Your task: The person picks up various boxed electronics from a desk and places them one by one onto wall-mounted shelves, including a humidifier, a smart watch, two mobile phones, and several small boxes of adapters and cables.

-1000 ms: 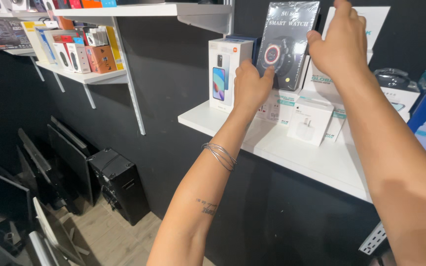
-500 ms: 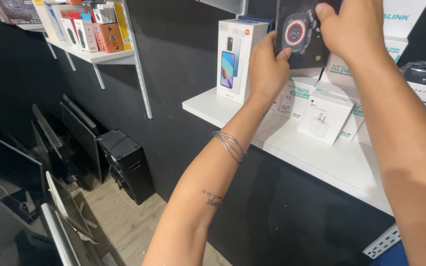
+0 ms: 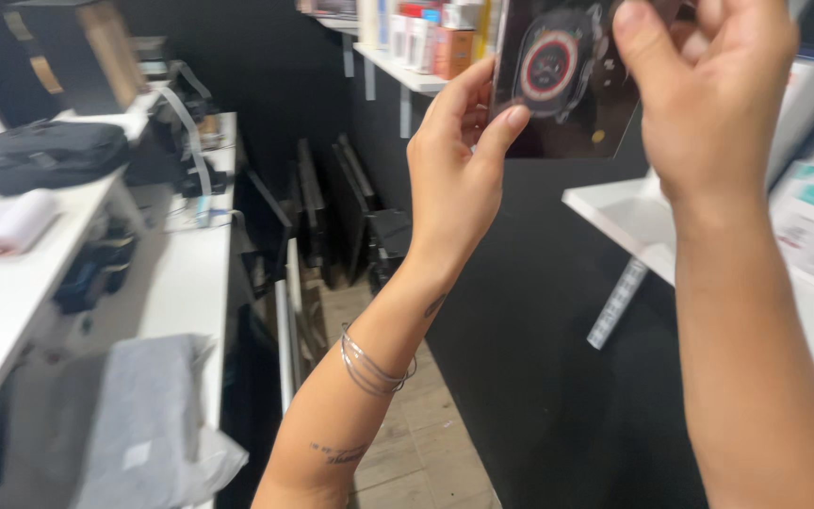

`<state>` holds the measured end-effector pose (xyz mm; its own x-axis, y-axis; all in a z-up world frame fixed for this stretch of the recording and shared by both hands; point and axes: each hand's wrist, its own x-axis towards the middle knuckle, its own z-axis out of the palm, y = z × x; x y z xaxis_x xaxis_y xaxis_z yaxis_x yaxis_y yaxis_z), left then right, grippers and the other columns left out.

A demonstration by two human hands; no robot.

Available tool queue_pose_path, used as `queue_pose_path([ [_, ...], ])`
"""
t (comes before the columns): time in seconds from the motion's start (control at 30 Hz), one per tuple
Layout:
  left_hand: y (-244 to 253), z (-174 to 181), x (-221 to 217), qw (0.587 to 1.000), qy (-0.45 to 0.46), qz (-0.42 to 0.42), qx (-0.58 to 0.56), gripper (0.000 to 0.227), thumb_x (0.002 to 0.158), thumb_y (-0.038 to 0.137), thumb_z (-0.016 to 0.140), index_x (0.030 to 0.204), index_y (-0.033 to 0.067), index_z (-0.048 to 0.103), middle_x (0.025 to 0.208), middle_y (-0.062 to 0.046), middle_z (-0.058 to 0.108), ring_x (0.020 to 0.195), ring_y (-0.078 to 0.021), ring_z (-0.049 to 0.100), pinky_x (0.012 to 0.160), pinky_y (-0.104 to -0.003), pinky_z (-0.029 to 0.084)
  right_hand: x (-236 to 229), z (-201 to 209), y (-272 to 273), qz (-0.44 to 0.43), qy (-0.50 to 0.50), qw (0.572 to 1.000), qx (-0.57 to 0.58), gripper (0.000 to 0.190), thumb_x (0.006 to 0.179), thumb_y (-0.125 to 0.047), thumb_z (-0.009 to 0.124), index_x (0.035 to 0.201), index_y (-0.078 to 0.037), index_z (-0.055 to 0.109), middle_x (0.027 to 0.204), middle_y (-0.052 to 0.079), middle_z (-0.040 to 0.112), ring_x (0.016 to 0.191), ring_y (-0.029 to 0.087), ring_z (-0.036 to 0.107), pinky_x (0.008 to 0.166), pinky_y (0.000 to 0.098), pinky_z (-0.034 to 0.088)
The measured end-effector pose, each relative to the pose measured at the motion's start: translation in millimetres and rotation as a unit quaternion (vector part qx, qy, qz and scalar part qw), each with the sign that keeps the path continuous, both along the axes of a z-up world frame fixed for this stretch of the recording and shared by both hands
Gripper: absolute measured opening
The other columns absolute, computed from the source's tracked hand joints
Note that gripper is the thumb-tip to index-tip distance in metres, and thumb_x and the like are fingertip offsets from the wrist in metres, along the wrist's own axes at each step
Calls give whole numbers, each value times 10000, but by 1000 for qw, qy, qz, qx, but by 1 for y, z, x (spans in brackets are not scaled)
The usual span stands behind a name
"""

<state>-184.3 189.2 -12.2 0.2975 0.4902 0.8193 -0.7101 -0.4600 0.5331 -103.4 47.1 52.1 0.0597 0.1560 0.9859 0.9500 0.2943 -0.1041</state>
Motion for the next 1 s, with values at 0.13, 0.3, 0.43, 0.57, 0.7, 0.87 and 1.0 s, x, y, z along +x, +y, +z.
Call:
queue_pose_path([
  [0.13, 66, -23, -101, 992, 14, 118, -47, 421, 921, 138, 712, 1327, 72, 624, 1213, -89, 716, 1045, -155, 708, 962, -278, 612, -65, -40, 100, 200, 81, 968, -127, 520, 1109, 13, 600, 1548, -24, 324, 1415, 138, 543, 1294, 215, 555, 1150, 320, 483],
  [0.3, 134, -57, -215, 951, 38, 298, -72, 418, 895, 134, 716, 1303, 88, 643, 1159, -58, 741, 964, -134, 709, 893, -275, 614, -145, -86, 223, 399, 242, 855, -227, 822, 943, -201, 696, 1636, -148, 258, 1181, 68, 630, 947, 192, 689, 541, 358, 653],
  [0.43, 180, -89, -300, 905, 42, 415, -89, 469, 934, 185, 719, 1369, 55, 601, 1192, -109, 693, 1007, -218, 713, 845, -324, 622, -226, -118, 316, 537, 259, 766, -241, 723, 967, -136, 701, 1608, -128, 367, 1135, 69, 665, 875, 223, 731, 609, 394, 682],
  [0.57, 211, -127, -376, 862, 76, 495, -74, 660, 917, 107, 751, 1480, -76, 458, 1305, -283, 592, 1177, -411, 665, 939, -438, 611, -305, -144, 379, 610, 297, 686, -263, 638, 984, -52, 712, 1563, -154, 463, 1048, 152, 708, 796, 344, 766, 593, 490, 694],
  [0.7, 192, -165, -445, 814, 149, 550, -117, 715, 885, 95, 740, 1497, -89, 421, 1390, -293, 527, 1274, -463, 582, 1010, -454, 572, -361, -183, 446, 609, 318, 653, -318, 609, 969, -79, 725, 1528, -197, 513, 1025, 131, 714, 765, 310, 763, 592, 464, 696],
  [0.87, 143, -209, -500, 784, 223, 550, -185, 656, 850, 82, 739, 1460, -20, 520, 1334, -217, 601, 1260, -406, 615, 985, -454, 587, -401, -269, 582, 518, 371, 651, -412, 606, 1000, -117, 728, 1543, -238, 488, 1050, 162, 699, 746, 365, 747, 538, 482, 680],
  [1.0, 103, -211, -515, 765, 263, 540, -232, 524, 916, 163, 632, 1428, 97, 544, 1320, -90, 617, 1241, -182, 609, 1021, -380, 544, -430, -286, 600, 400, 401, 643, -515, 585, 943, -215, 693, 1505, -173, 538, 1085, 2, 709, 793, 144, 646, 525, 343, 590],
])
